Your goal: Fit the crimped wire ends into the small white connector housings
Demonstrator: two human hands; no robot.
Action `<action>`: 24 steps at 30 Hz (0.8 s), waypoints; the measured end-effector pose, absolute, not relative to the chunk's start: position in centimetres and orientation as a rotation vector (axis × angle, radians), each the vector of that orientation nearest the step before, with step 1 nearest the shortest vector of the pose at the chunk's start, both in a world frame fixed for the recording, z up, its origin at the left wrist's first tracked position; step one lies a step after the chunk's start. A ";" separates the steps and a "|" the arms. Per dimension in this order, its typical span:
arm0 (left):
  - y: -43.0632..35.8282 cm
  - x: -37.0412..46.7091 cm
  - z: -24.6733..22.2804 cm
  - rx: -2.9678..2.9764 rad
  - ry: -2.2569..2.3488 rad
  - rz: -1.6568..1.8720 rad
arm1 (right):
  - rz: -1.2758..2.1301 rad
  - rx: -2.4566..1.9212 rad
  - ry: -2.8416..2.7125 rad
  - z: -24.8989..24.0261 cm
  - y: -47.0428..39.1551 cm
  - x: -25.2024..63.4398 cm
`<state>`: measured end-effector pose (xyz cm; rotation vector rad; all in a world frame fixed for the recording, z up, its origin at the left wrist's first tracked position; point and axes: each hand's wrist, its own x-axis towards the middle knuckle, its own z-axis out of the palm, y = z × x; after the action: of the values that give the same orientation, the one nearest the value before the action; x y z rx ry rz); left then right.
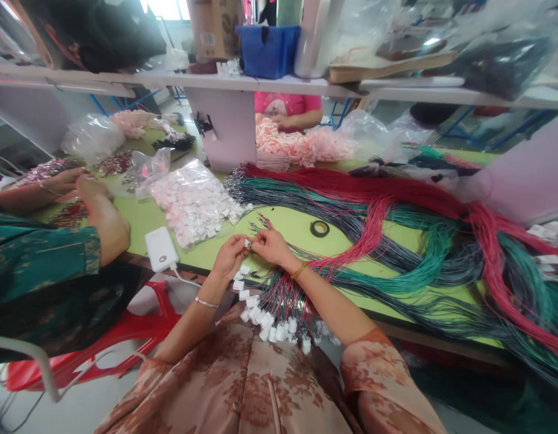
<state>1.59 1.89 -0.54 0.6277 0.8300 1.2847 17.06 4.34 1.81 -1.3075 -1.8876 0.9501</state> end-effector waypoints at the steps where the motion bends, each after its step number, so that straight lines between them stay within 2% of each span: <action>1: 1.8 1.6 -0.6 0.655 0.848 1.282 | 0.946 -1.289 -1.901 1.7 4.3 17.0; 6: 1.6 1.4 -0.8 0.720 0.917 1.279 | 0.947 -1.143 -1.996 1.4 4.2 17.3; 12: 1.7 1.6 -1.1 0.764 0.970 1.288 | 0.928 -1.191 -1.997 1.6 3.9 17.3; 16: 0.3 2.2 0.1 0.895 1.035 1.362 | 1.073 -1.126 -1.961 2.4 4.4 18.1; 21: -3.4 3.9 2.7 1.619 0.989 1.422 | 1.140 -1.201 -1.787 3.3 5.8 19.2; 24: -5.4 5.4 3.4 2.195 0.621 1.038 | 1.022 -1.205 -2.059 3.0 5.8 18.6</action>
<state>5.37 -5.39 3.38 2.1954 0.6214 1.0379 18.64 5.77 3.04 -1.2051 -2.0594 1.0224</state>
